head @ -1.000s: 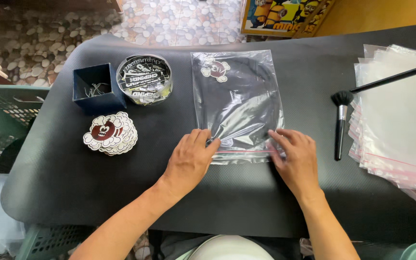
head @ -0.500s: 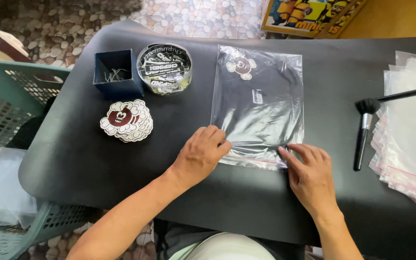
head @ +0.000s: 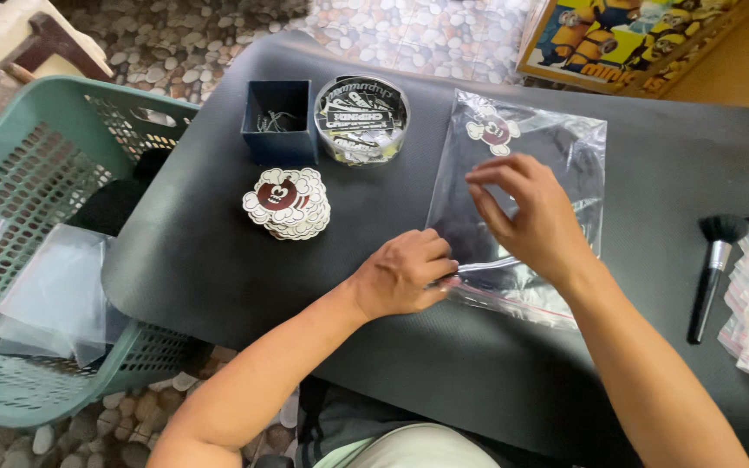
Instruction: The person uses a brush to dust a small black bag, then places the bag into a clear plastic ziplock bag. They seal the bag and use the brush to dust the exterior of the plastic packaging.
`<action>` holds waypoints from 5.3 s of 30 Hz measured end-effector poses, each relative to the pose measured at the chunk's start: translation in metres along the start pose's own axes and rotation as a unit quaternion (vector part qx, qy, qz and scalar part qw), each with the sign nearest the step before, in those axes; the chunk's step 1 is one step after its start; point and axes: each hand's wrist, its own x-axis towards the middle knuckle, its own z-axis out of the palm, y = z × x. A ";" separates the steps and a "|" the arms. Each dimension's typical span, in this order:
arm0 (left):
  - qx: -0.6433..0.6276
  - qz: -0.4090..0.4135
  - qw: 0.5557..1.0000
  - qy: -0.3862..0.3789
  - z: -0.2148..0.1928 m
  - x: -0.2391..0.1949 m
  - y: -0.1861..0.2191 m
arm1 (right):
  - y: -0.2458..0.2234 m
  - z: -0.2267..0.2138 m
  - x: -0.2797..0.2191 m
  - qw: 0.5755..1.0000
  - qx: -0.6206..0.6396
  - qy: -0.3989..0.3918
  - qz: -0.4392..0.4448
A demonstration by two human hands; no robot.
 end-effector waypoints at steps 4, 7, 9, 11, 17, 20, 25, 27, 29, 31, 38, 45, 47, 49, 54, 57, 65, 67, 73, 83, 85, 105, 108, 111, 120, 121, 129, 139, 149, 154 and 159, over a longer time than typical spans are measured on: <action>0.005 -0.003 1.000 0.010 0.003 -0.003 -0.002 | 0.032 0.048 0.069 0.998 -0.028 -0.001 -0.058; 0.007 -0.011 1.000 0.015 0.006 -0.006 -0.003 | 0.048 0.083 0.109 0.994 -0.093 -0.053 -0.008; 0.005 -0.026 1.000 0.014 0.007 -0.006 -0.002 | 0.061 0.108 0.130 0.989 -0.101 -0.052 -0.090; -0.005 -0.025 1.000 0.016 0.004 -0.005 -0.002 | 0.068 0.125 0.145 0.985 -0.122 -0.093 -0.077; -0.011 -0.034 0.999 0.004 0.009 -0.008 -0.006 | 0.099 0.168 0.168 0.966 -0.177 -0.187 -0.037; -0.007 -0.045 0.999 0.001 0.009 -0.010 -0.006 | 0.091 0.169 0.171 0.958 -0.188 -0.217 -0.011; -0.009 -0.043 0.999 0.000 0.007 -0.009 -0.007 | 0.093 0.163 0.171 0.961 -0.198 -0.188 -0.040; -0.008 -0.051 0.999 -0.007 0.008 -0.010 -0.007 | 0.096 0.162 0.170 0.965 -0.207 -0.153 -0.059; -0.009 -0.050 0.999 -0.004 0.007 -0.010 -0.007 | 0.091 0.158 0.170 0.969 -0.190 -0.154 -0.045; -0.010 -0.048 0.999 -0.002 0.006 -0.009 -0.006 | 0.084 0.152 0.169 0.972 -0.175 -0.154 -0.031; -0.028 -0.030 0.999 0.009 0.002 -0.008 -0.004 | 0.030 0.082 0.144 0.995 0.013 -0.082 0.062; 0.088 0.000 0.995 0.038 0.010 -0.004 -0.001 | -0.032 -0.014 0.035 0.989 0.133 0.054 0.039; 0.118 0.008 0.992 0.038 0.011 -0.004 0.000 | -0.060 -0.032 -0.008 0.982 0.171 0.028 0.073; 0.149 0.015 0.988 0.038 0.012 -0.002 -0.001 | -0.083 -0.043 -0.048 0.972 0.210 0.003 0.108; 0.144 -0.077 0.984 0.071 -0.003 0.027 0.010 | -0.090 -0.021 -0.120 0.933 0.248 -0.033 0.258; 0.171 -0.070 0.980 0.080 -0.006 0.041 0.011 | -0.066 0.005 -0.140 0.907 0.259 0.050 0.328; 0.210 -0.051 0.974 0.071 -0.005 0.040 0.026 | 0.002 0.045 -0.118 0.955 0.056 0.098 0.276; 0.213 -0.044 0.974 0.066 -0.007 0.039 0.028 | 0.011 0.049 -0.116 0.961 -0.025 0.067 0.266; 0.218 -0.039 0.974 0.038 -0.006 0.027 0.034 | -0.025 0.038 -0.120 0.964 -0.124 0.037 0.234; 0.235 -0.044 0.971 -0.021 -0.007 0.004 0.044 | -0.037 0.022 -0.126 0.968 -0.194 -0.033 0.156; 0.244 -0.057 0.968 -0.029 -0.014 -0.004 0.046 | -0.062 0.007 -0.135 0.977 -0.165 -0.057 0.123; 0.101 -0.233 0.966 -0.052 -0.022 -0.025 0.042 | -0.005 -0.024 -0.239 0.911 -0.304 0.108 0.258; 0.057 -0.329 0.942 -0.040 -0.024 -0.017 0.039 | -0.008 -0.022 -0.231 0.915 -0.258 0.117 0.289; -0.006 -0.380 0.918 -0.116 -0.023 -0.007 0.035 | -0.009 -0.023 -0.222 0.921 -0.159 0.113 0.337; -0.132 -0.424 0.893 -0.077 -0.014 -0.013 0.050 | -0.010 -0.036 -0.218 0.894 -0.035 0.114 0.431; -0.131 -0.425 0.892 -0.076 -0.015 -0.013 0.053 | -0.007 -0.036 -0.221 0.895 -0.035 0.114 0.430; -0.073 -0.425 0.891 -0.140 -0.023 -0.017 0.067 | -0.021 -0.043 -0.208 0.852 0.037 0.117 0.509; -0.121 -0.397 0.902 -0.115 -0.028 -0.017 0.085 | -0.015 -0.034 -0.221 0.840 0.126 0.214 0.482; -0.131 -0.375 0.906 -0.143 -0.026 -0.022 0.095 | -0.014 -0.037 -0.219 0.809 0.200 0.217 0.509; -0.201 -0.387 0.885 -0.165 -0.034 -0.007 0.116 | -0.008 -0.037 -0.226 0.802 0.218 0.198 0.520; -0.181 -0.186 0.939 -0.226 -0.029 0.008 0.122 | 0.013 -0.045 -0.232 0.848 0.050 0.265 0.457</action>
